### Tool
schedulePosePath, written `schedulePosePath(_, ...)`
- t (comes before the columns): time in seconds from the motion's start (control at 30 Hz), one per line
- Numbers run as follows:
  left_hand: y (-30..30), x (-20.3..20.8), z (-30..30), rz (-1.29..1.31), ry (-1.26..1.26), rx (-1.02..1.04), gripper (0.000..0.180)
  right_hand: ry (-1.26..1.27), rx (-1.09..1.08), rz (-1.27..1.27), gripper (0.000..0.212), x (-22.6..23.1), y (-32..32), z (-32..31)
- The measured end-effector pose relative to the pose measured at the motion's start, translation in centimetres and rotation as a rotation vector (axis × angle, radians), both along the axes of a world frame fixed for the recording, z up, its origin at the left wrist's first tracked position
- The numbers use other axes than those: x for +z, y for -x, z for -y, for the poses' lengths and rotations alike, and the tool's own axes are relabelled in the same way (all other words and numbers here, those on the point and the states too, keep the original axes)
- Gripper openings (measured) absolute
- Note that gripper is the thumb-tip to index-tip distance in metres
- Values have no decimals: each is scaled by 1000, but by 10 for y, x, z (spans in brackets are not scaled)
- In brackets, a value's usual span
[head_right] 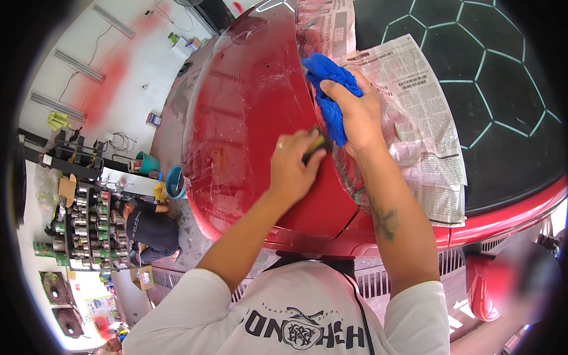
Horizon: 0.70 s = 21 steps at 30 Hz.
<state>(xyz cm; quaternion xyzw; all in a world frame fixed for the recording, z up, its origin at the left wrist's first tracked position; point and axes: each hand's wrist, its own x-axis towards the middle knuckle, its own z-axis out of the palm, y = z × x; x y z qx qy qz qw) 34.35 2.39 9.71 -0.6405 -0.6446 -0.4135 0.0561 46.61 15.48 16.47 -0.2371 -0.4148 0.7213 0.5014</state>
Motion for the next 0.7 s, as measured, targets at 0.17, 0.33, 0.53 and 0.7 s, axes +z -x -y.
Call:
schedulePosePath(0.17,33,-23,-18,46,-26,-4,46,30,-65,67,33,5,3,-2)
schedulePosePath(0.33,119,-28,-158,25,-44,66,37,23,-82,98,33,0,4,-5)
schedulePosePath(0.53,133,3,-181,29,135,168,37,-21,-51,181,32,-5,5,1)
schedulePosePath(0.7,64,-25,-5,46,-3,24,50,-30,-36,204,29,2,11,6)
